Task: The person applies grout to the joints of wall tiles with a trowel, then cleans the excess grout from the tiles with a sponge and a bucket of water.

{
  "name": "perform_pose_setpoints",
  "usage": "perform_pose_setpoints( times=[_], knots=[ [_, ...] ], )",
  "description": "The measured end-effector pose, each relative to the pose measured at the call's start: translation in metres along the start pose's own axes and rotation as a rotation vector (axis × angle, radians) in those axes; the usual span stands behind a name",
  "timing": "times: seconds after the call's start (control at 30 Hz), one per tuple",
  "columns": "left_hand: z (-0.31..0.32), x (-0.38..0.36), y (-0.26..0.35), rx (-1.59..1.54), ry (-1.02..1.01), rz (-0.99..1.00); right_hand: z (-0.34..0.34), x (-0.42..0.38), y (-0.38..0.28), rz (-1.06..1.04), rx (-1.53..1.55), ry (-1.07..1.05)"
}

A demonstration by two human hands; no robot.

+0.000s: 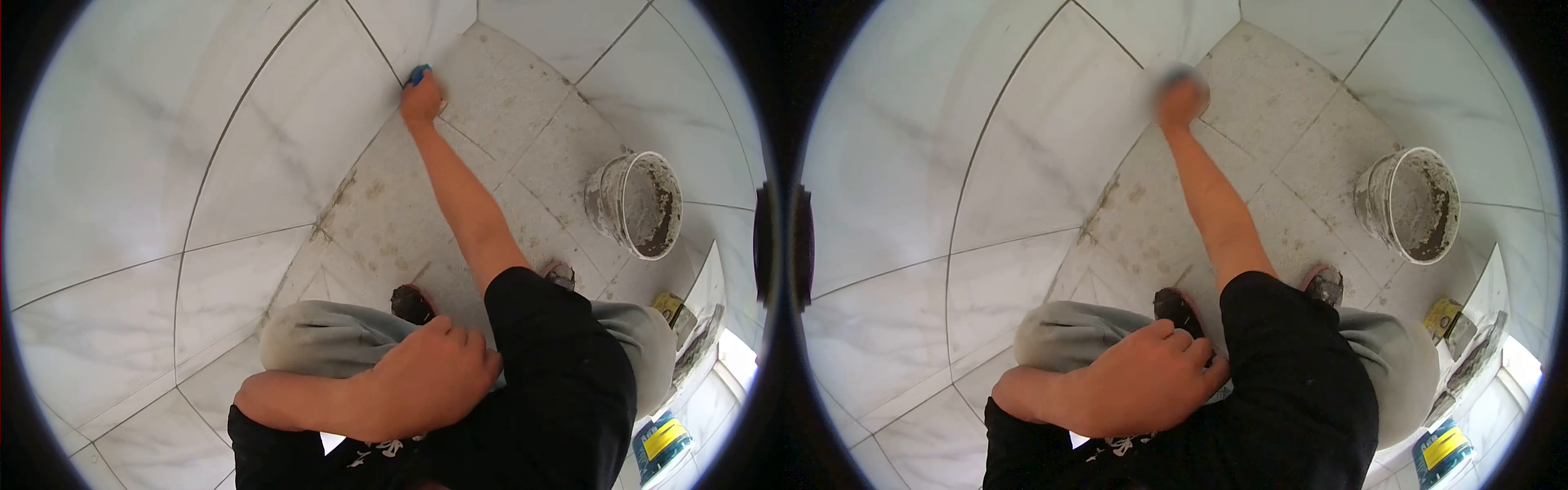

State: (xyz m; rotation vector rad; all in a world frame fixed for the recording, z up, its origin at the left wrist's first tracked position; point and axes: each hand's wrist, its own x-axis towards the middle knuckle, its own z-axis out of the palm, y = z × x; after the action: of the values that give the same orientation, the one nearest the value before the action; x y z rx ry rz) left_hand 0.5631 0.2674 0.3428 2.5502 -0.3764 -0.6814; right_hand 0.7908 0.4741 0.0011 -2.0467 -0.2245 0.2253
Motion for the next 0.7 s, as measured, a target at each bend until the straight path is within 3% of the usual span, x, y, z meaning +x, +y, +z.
perform_pose_setpoints(
  times=[0.07,0.27,0.33,0.37,0.43,0.5,0.6,0.63,0.7],
  knots=[
    [0.001,-0.002,0.002,-0.003,0.016,0.018,0.008,-0.018,0.002,-0.128,-0.08,0.051],
    [0.003,0.003,0.011,0.037,0.03,0.129,0.027,-0.038,0.012,-0.123,-0.226,-0.045],
    [0.006,0.009,0.014,0.046,-0.002,0.153,0.004,-0.056,0.002,-0.027,-0.151,-0.406],
    [0.007,0.011,0.015,0.045,-0.031,0.167,-0.007,-0.062,0.004,-0.028,-0.149,-0.395],
    [0.004,0.014,0.014,0.039,-0.025,0.141,-0.03,-0.068,0.008,-0.01,-0.11,-0.675],
    [0.003,0.014,0.003,0.022,-0.023,0.105,-0.067,-0.058,-0.002,0.017,-0.049,-0.427],
    [0.007,0.002,0.004,0.017,0.007,0.002,-0.072,-0.013,0.004,-0.179,0.13,0.072],
    [0.003,0.001,0.006,0.012,0.006,-0.009,-0.074,0.002,-0.007,-0.255,0.154,0.148],
    [0.001,-0.003,0.011,-0.001,0.0,-0.02,-0.044,0.021,-0.015,-0.202,0.157,0.153]
  ],
)
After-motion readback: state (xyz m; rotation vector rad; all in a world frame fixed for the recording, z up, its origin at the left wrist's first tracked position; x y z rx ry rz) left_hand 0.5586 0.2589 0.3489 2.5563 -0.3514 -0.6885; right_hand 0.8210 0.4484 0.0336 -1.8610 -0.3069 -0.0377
